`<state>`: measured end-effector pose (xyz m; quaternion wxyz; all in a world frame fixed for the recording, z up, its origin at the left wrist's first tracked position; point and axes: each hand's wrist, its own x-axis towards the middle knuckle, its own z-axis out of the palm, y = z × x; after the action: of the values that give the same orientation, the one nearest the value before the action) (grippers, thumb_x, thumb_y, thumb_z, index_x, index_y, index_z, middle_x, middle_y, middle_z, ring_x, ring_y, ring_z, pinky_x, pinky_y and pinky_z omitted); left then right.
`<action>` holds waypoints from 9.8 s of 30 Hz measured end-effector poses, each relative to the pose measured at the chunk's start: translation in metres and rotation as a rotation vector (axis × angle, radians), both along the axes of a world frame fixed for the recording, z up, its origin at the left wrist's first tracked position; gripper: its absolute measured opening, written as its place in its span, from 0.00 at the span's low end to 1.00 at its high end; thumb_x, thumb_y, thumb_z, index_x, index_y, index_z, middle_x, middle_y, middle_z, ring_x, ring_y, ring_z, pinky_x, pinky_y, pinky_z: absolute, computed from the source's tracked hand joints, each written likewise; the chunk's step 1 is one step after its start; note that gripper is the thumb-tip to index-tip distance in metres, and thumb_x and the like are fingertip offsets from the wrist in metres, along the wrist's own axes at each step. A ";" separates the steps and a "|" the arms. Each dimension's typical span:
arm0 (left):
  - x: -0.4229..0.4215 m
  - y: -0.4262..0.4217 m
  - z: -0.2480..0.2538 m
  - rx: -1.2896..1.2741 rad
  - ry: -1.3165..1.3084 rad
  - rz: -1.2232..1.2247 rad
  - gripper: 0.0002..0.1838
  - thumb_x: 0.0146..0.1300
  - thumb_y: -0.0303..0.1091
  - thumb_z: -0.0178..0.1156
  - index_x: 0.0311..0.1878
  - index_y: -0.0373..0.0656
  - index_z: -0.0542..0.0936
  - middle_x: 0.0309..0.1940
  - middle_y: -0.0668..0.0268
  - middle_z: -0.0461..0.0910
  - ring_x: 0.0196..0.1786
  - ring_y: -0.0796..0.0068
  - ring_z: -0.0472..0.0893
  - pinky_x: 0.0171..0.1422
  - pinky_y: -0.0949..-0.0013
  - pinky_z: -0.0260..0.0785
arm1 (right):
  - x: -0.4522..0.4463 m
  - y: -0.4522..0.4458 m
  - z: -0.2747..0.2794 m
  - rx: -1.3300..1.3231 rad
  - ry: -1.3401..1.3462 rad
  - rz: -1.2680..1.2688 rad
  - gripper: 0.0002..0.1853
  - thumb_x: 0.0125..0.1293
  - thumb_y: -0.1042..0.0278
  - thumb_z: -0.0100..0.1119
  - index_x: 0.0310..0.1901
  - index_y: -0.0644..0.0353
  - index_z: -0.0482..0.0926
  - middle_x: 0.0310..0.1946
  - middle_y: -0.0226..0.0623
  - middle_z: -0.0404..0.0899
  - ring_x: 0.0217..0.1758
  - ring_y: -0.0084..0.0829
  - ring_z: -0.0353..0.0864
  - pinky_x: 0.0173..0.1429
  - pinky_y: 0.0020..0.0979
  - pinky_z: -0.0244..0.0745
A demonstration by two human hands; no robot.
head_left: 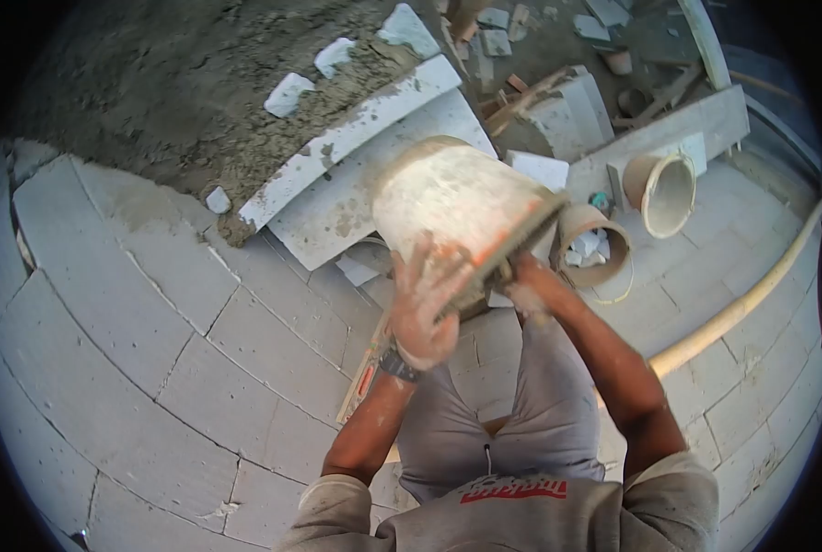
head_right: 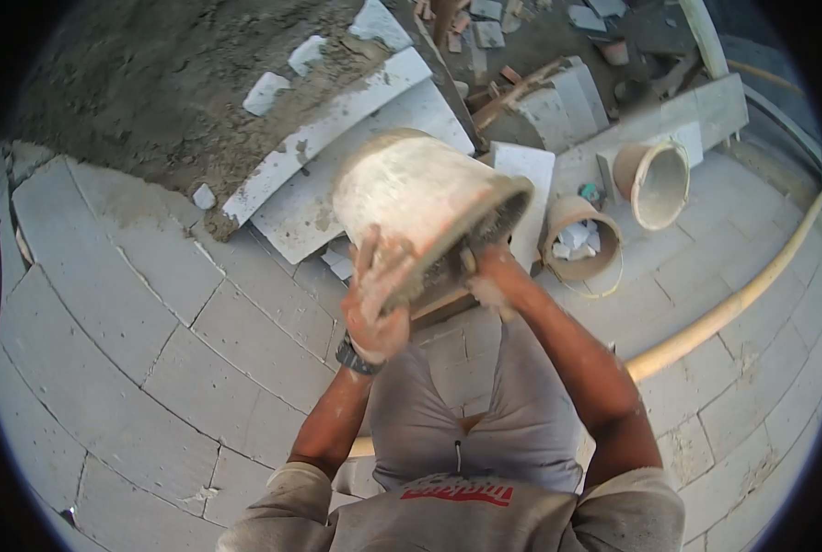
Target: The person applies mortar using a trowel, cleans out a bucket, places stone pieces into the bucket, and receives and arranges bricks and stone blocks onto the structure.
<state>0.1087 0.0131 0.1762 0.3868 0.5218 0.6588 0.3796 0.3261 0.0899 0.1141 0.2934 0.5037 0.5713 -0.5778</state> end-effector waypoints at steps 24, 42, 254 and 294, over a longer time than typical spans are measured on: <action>-0.103 -0.052 -0.011 -0.007 -0.632 1.208 0.30 0.56 0.13 0.53 0.65 0.30 0.73 0.56 0.60 0.81 0.55 0.70 0.81 0.61 0.71 0.71 | -0.152 0.017 0.117 0.216 0.601 -0.293 0.21 0.68 0.62 0.66 0.58 0.61 0.74 0.44 0.45 0.78 0.45 0.43 0.81 0.54 0.39 0.77; -0.163 -0.091 -0.011 -0.132 -0.371 1.119 0.31 0.56 0.12 0.51 0.66 0.28 0.74 0.68 0.51 0.75 0.75 0.63 0.69 0.76 0.66 0.63 | -0.200 -0.004 0.071 0.715 0.365 0.488 0.21 0.65 0.68 0.58 0.58 0.66 0.70 0.40 0.50 0.81 0.44 0.49 0.86 0.45 0.50 0.82; 0.493 0.198 -0.188 -0.829 0.196 -0.497 0.33 0.64 0.43 0.66 0.68 0.34 0.74 0.52 0.49 0.85 0.57 0.56 0.85 0.64 0.60 0.74 | 0.816 0.069 0.016 1.307 -1.128 -0.971 0.42 0.69 0.42 0.61 0.61 0.83 0.70 0.60 0.66 0.70 0.67 0.58 0.64 0.72 0.52 0.61; 0.580 -0.003 -0.211 -1.057 0.102 -1.062 0.69 0.49 0.48 0.78 0.82 0.36 0.39 0.74 0.41 0.64 0.75 0.46 0.66 0.79 0.58 0.58 | 0.799 0.088 0.044 1.318 -1.015 -0.975 0.23 0.71 0.52 0.63 0.41 0.71 0.86 0.31 0.45 0.84 0.33 0.36 0.80 0.41 0.40 0.75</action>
<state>0.6884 0.0097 -0.0346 0.6858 0.5314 0.4300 -0.2497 1.1251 0.1779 0.1584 -0.1087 0.9392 0.3139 0.0875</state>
